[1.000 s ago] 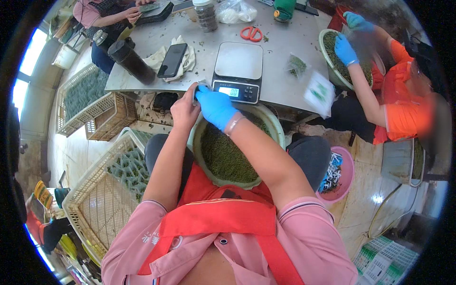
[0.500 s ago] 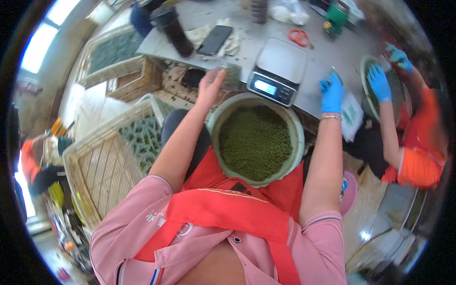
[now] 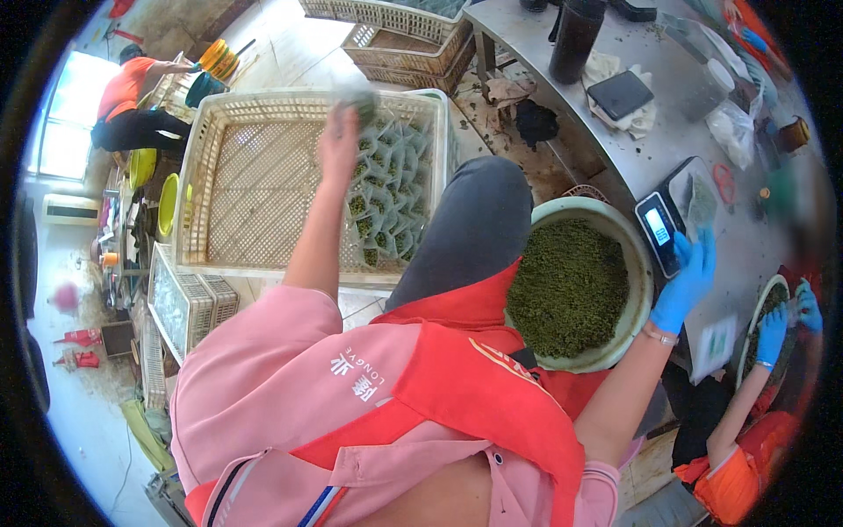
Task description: The person scoops green tea leaves from a bowl on their lap into small plastic bags, weighs each bag on a digital scale, and places the filled bags into a basket. They repeat this process continuously.
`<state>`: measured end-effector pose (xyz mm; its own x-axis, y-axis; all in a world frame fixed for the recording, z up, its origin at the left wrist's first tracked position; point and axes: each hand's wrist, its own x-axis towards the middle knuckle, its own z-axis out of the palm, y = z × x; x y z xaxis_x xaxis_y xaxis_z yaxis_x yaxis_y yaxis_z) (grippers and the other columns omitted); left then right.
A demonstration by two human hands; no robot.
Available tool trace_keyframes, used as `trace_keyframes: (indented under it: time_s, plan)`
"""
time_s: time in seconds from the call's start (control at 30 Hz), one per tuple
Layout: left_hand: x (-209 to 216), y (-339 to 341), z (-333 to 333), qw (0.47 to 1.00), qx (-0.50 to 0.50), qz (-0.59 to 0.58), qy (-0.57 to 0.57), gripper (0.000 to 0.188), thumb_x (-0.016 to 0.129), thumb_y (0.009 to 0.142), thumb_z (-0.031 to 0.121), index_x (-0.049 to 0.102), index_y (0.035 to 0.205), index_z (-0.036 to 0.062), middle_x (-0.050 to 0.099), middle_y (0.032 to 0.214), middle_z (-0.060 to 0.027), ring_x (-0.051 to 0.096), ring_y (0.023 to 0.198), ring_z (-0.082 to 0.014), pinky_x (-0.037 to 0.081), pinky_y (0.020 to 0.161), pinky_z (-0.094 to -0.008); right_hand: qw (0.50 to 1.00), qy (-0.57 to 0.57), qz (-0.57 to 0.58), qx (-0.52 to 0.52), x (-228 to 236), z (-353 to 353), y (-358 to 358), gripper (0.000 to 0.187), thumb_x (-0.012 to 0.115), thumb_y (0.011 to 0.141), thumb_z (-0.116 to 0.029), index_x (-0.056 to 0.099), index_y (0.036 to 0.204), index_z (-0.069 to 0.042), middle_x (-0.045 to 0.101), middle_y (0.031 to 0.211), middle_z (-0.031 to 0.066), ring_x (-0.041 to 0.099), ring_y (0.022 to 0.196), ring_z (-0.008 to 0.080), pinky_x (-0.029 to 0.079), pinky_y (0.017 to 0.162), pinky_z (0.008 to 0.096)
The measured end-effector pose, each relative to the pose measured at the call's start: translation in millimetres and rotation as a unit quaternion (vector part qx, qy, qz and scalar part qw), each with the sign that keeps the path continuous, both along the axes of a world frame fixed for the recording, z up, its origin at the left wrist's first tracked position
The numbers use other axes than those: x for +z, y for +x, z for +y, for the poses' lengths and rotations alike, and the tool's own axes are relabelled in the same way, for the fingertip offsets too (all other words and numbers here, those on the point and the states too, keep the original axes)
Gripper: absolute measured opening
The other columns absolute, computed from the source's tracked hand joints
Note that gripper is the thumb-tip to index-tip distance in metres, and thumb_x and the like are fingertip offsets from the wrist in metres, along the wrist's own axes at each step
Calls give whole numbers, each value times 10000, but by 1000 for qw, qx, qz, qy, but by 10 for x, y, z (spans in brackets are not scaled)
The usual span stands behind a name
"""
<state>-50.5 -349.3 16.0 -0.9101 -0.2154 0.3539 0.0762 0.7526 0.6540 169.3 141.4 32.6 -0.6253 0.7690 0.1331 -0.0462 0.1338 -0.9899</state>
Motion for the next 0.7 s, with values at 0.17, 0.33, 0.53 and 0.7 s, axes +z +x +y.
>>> trace_keyframes:
  time_s: [0.17,0.33,0.53,0.7]
  plan:
    - [-776,-39,-1137,979,167,-92,-72,595,384,907,549,465,1271,85,644,994,-226,604,938,-416,451,850,-476,996,-29,-69,48,-255,-468,313,351,463,943,-143,520,1255,9,614,1128,123,624,851,176,502,753,293]
    - [-1668,-381,-1353,968,136,-208,-37,641,422,889,503,379,1337,47,608,1098,-255,570,1026,-441,424,906,-492,961,-11,-218,167,-744,-762,512,360,539,912,-148,542,1253,-34,637,1087,109,634,796,180,506,723,285]
    - [-1842,-545,-1418,968,-6,-234,87,892,586,798,527,234,1435,11,335,1437,-223,330,1335,-340,272,1089,-393,883,189,-381,198,-1408,-860,737,368,660,812,-214,613,1149,-74,667,976,190,660,872,294,510,767,378]
    - [-930,-384,-494,990,7,-83,-110,679,596,844,401,381,1360,16,475,1328,-212,501,1180,-347,384,994,-395,792,301,-479,230,-1609,-1110,826,368,665,769,-255,584,1091,-96,613,1055,180,599,946,365,481,809,456]
